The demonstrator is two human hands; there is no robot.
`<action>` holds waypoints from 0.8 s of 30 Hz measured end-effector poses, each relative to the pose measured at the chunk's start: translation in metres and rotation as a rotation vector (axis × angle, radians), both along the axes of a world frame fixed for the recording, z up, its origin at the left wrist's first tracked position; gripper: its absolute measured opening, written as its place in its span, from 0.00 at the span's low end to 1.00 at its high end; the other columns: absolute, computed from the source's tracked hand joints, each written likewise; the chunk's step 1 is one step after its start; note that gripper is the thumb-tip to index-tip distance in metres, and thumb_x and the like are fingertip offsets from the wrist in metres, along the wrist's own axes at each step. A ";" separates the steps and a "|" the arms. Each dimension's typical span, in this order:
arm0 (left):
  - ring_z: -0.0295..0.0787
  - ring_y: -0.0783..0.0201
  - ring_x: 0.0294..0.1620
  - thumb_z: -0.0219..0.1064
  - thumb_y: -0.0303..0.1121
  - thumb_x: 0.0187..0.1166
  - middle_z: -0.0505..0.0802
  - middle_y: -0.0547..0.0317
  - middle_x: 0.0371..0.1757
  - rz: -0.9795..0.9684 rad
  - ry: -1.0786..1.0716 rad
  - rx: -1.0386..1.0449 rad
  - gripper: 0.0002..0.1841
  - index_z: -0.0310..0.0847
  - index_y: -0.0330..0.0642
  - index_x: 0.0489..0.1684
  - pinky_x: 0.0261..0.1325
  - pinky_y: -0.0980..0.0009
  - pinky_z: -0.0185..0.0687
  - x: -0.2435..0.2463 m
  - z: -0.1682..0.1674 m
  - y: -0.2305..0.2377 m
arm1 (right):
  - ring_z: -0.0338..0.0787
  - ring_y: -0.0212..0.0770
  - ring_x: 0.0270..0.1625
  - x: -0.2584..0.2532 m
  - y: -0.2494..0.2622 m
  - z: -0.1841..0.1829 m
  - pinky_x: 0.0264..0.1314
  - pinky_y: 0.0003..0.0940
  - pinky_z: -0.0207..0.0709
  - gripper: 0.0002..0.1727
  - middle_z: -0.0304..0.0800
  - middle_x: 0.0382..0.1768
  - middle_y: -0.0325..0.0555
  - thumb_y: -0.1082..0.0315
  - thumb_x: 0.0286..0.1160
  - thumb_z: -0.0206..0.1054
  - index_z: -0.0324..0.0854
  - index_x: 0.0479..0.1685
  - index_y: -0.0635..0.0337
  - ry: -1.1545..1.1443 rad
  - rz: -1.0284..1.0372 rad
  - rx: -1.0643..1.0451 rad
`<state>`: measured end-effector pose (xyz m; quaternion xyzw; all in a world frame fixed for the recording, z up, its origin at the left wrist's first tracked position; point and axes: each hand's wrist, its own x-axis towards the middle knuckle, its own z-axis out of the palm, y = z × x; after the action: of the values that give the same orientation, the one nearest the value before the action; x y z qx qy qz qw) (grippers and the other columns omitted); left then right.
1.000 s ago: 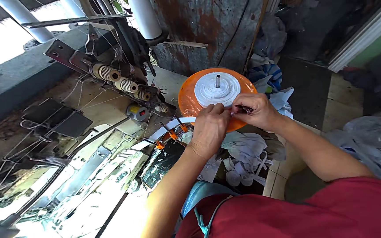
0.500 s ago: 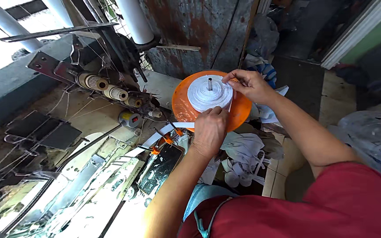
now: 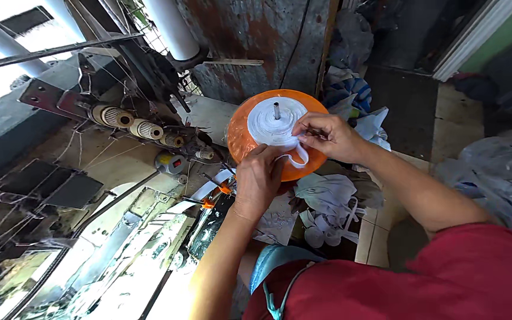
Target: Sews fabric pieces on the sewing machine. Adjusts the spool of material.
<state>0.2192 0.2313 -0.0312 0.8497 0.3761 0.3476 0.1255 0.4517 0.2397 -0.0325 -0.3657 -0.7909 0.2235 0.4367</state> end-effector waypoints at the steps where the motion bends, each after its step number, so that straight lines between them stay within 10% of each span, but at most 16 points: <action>1: 0.92 0.59 0.36 0.73 0.29 0.76 0.94 0.52 0.38 -0.002 -0.009 -0.002 0.05 0.93 0.38 0.41 0.44 0.59 0.88 -0.004 0.001 0.000 | 0.85 0.26 0.45 -0.001 -0.001 0.001 0.48 0.18 0.80 0.09 0.88 0.49 0.47 0.72 0.81 0.63 0.86 0.49 0.67 -0.023 -0.017 0.011; 11: 0.86 0.78 0.29 0.72 0.25 0.74 0.93 0.62 0.33 -0.171 -0.151 -0.149 0.04 0.91 0.39 0.40 0.36 0.81 0.82 -0.023 0.007 0.009 | 0.82 0.22 0.23 -0.037 -0.019 0.017 0.26 0.16 0.78 0.09 0.88 0.30 0.41 0.71 0.76 0.72 0.86 0.49 0.67 -0.008 0.089 -0.228; 24: 0.68 0.77 0.14 0.69 0.26 0.78 0.84 0.67 0.19 -0.237 -0.032 -0.253 0.07 0.94 0.43 0.44 0.20 0.80 0.66 -0.034 0.016 0.023 | 0.81 0.23 0.31 -0.024 -0.009 0.011 0.33 0.16 0.73 0.08 0.87 0.29 0.40 0.70 0.67 0.78 0.87 0.37 0.64 -0.124 0.125 -0.132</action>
<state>0.1847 0.2540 -0.0151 0.8599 0.3119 0.2938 0.2774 0.4275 0.2306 -0.0215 -0.3567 -0.8212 0.2788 0.3474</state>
